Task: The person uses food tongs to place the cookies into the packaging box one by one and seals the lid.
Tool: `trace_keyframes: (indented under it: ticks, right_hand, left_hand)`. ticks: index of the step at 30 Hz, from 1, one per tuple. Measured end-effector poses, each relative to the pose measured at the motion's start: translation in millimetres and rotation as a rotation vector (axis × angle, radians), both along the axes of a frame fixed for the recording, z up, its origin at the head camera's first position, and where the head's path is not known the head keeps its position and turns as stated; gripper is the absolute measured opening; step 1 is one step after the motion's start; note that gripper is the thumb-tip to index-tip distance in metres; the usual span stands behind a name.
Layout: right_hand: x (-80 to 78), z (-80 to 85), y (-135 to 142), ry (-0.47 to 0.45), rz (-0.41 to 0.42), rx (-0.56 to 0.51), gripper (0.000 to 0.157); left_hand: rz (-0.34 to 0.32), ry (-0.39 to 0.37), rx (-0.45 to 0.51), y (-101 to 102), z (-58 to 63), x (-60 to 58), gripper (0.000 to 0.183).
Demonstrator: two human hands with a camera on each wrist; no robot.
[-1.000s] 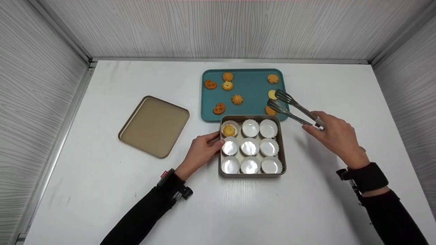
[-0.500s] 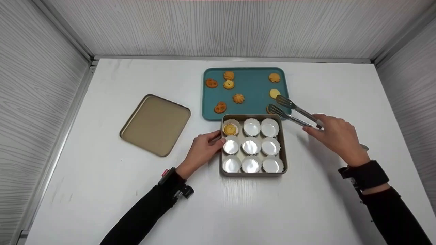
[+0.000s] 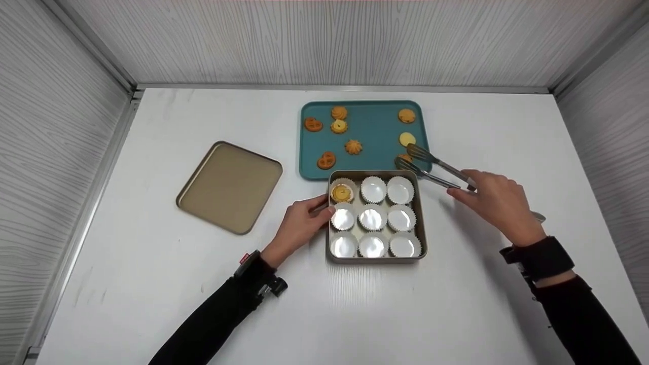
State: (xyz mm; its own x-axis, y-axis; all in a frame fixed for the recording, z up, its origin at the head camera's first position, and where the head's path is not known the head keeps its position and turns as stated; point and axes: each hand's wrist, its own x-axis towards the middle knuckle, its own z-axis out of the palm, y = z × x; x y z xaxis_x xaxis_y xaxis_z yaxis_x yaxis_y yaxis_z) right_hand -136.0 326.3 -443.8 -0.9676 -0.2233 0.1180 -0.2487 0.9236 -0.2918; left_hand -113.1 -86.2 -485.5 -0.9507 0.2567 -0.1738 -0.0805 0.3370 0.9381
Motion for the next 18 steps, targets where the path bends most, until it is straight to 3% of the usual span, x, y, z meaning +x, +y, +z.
trace_keyframes:
  ticks: [10,18]
  right_hand:
    - [-2.9,-8.5,-3,0.025,-0.003,-0.013,0.041]
    - [-3.6,-12.9,-2,0.032,0.008,0.003,0.043]
  left_hand:
    - [-0.003,0.016,0.026,0,-2.9,0.3,0.054]
    - [-0.003,0.023,-0.019,-1,-4.0,-0.1,0.053]
